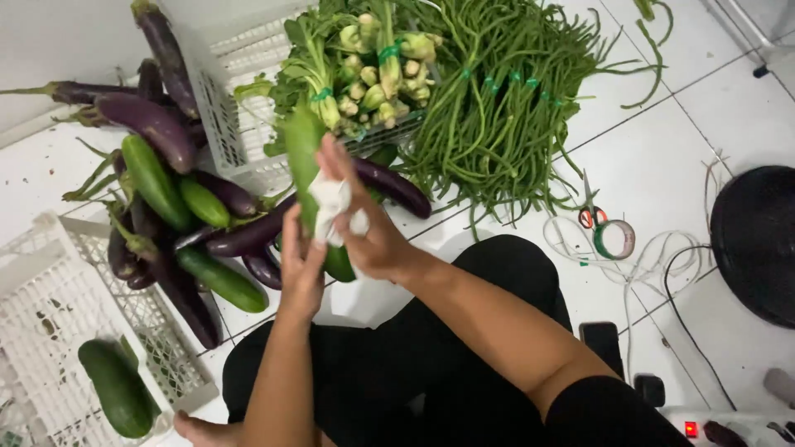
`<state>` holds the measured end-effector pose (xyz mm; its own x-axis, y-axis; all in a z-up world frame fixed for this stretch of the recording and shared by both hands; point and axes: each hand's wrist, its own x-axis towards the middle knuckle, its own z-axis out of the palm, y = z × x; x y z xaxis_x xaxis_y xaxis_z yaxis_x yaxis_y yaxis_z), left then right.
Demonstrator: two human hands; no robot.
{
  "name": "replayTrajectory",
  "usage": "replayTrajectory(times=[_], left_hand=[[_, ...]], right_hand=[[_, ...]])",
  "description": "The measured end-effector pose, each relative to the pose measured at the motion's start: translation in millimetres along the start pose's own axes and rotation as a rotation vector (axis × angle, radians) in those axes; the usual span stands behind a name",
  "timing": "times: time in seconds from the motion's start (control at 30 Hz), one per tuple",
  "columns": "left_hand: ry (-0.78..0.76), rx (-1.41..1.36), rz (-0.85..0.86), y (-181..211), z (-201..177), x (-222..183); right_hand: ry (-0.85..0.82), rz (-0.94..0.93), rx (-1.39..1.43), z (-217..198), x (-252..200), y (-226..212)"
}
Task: Cleaning cucumbers by wiping them with a cloth and placing them into a storage crate.
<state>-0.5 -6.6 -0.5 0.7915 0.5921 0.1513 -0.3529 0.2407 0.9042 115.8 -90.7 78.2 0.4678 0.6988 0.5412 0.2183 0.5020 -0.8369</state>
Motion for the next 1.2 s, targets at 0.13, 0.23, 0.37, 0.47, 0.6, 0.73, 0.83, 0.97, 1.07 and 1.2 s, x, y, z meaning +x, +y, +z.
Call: replayTrajectory(times=[0.13,0.23,0.37,0.47,0.6,0.73,0.83,0.97,1.07,1.2], left_hand=[[-0.082,0.063,-0.117,3.4,21.7,-4.2],[-0.078,-0.031,-0.195,6.3,35.8,-6.9],[0.183,-0.228,-0.146,9.2,23.5,-5.5],[0.329,-0.335,-0.114,14.6,-5.2,0.2],[0.440,-0.374,-0.053,30.2,-18.0,5.8],[0.453,-0.303,-0.168,-10.1,-31.6,-2.5],[0.134,0.128,-0.061,-13.1,-6.0,-7.1],[-0.118,0.414,-0.129,30.5,36.5,-2.2],[-0.147,0.554,-0.067,42.3,36.3,2.6],[-0.013,0.526,-0.038,49.3,26.7,0.8]], right_hand=[[0.186,-0.044,0.065,-26.6,14.9,0.4],[0.245,0.052,-0.037,-30.9,0.6,14.8],[0.047,-0.027,-0.105,-9.3,-22.8,22.3],[-0.147,-0.061,-0.193,14.0,-28.8,6.7],[-0.221,-0.196,-0.240,31.7,-25.9,28.7],[0.013,0.059,0.395,27.3,-12.6,23.6],[0.254,0.054,0.225,-9.3,-11.4,54.2],[0.589,0.078,-0.099,-38.1,11.0,8.0],[0.514,0.147,-0.044,-50.7,19.0,0.7],[0.517,0.205,0.011,-42.4,25.1,7.3]])
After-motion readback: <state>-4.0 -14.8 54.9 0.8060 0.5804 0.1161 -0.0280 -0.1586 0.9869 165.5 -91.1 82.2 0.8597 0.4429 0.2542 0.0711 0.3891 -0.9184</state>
